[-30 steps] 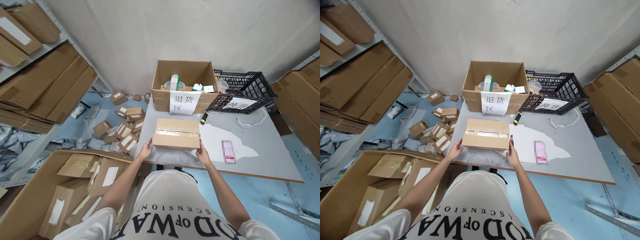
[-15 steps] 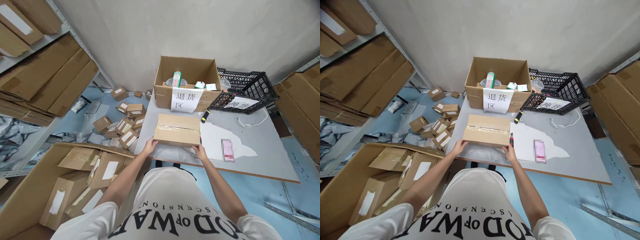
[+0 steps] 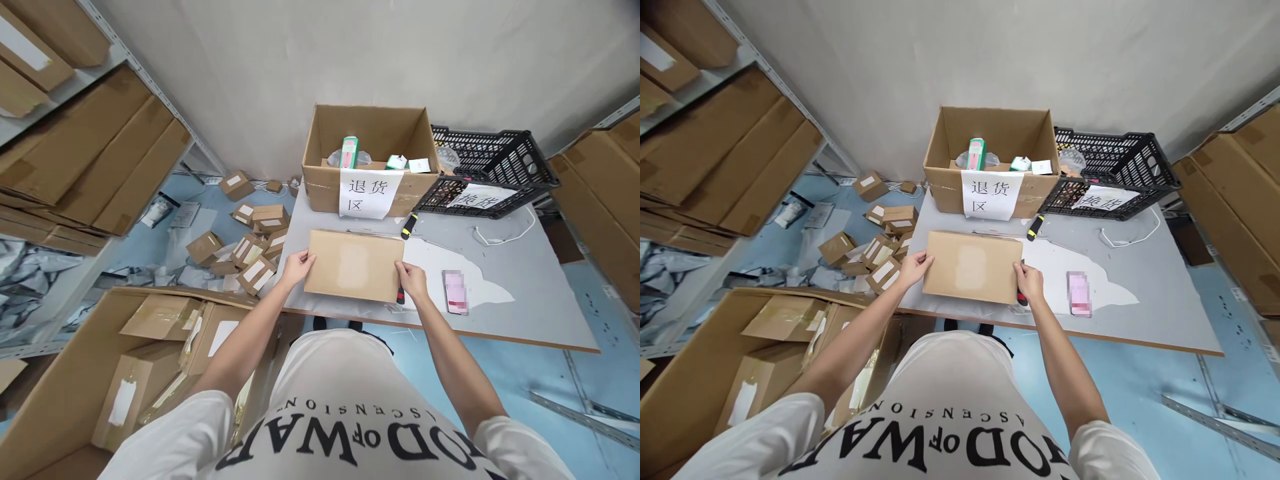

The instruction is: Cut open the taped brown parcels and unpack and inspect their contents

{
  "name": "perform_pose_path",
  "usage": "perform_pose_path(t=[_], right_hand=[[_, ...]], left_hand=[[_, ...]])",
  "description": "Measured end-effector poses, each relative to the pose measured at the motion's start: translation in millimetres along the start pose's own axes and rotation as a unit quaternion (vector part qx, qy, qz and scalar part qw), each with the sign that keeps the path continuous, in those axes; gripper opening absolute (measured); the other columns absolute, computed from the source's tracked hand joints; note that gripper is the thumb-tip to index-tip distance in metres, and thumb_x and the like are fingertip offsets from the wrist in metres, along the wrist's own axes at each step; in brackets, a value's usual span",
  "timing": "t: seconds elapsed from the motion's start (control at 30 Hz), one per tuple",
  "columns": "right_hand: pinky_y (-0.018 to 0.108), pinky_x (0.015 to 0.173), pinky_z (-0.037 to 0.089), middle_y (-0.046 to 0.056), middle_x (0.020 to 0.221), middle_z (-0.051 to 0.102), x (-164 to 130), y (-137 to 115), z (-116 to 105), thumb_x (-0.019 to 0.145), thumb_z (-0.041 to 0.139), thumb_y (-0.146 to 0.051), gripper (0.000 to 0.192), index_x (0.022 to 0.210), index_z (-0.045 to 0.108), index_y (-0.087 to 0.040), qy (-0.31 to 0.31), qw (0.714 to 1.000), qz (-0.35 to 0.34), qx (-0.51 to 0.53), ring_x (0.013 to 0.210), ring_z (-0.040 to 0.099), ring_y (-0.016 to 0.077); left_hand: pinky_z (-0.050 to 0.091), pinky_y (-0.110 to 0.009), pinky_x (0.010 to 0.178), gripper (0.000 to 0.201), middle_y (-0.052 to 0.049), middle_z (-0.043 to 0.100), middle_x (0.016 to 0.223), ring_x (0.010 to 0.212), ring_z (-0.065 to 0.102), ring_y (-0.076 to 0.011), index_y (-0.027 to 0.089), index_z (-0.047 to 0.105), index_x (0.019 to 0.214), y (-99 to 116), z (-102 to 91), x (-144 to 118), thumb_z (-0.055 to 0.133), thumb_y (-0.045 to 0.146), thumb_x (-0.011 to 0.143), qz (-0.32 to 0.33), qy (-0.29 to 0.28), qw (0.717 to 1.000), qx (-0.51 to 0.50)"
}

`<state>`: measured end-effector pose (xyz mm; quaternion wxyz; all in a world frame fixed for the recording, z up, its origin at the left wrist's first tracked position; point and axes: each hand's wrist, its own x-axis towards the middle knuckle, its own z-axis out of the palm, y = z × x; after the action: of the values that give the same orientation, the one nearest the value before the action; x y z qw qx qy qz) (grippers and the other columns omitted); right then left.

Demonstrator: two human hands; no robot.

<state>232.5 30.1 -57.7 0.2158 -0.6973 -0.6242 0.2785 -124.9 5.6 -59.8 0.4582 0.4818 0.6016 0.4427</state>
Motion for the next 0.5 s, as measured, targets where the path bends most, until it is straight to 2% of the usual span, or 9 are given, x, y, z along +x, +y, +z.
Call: perform_pose_path(t=[0.13,0.27,0.37,0.5], right_hand=[[0.028,0.066,0.04,0.007,0.081,0.072,17.4,-6.3,7.0,0.086,0.036,-0.059,0.055,0.092,0.074,-0.019,0.009,0.999,0.027,-0.033,0.078,0.062,0.0234],[0.028,0.064,0.039,0.01,0.075,0.071,38.4,-9.6,10.9,0.086,0.036,-0.059,0.057,0.085,0.075,-0.018,0.005,0.996,0.056,-0.062,0.075,0.062,0.0231],[0.028,0.066,0.04,0.01,0.076,0.071,53.7,-8.0,12.4,0.087,0.037,-0.056,0.053,0.083,0.075,-0.019,-0.012,0.996,0.062,-0.068,0.078,0.063,0.0235],[0.028,0.071,0.043,0.007,0.086,0.072,64.1,2.6,17.4,0.085,0.042,-0.051,0.044,0.091,0.073,-0.02,-0.044,0.997,0.055,-0.009,0.084,0.064,0.0222]], left_hand=[[0.051,-0.039,0.086,0.055,-0.011,0.071,0.104,0.098,0.065,-0.0277,0.011,0.062,0.119,-11.7,5.1,14.2,0.06,0.049,0.078,-0.03,0.025,0.999,0.022],[0.051,-0.038,0.085,0.044,-0.01,0.071,0.104,0.099,0.065,-0.0288,0.015,0.066,0.114,-12.3,8.7,36.2,0.06,0.043,0.08,-0.041,0.048,0.995,0.072],[0.05,-0.036,0.087,0.044,-0.01,0.069,0.109,0.098,0.065,-0.0253,0.014,0.062,0.119,-10.6,11.4,49.5,0.058,0.037,0.082,-0.049,0.02,0.998,0.029],[0.05,-0.035,0.089,0.06,-0.012,0.066,0.115,0.097,0.065,-0.0215,0.012,0.049,0.132,-13.7,13.1,52.5,0.061,0.038,0.079,-0.055,-0.039,0.995,-0.068]])
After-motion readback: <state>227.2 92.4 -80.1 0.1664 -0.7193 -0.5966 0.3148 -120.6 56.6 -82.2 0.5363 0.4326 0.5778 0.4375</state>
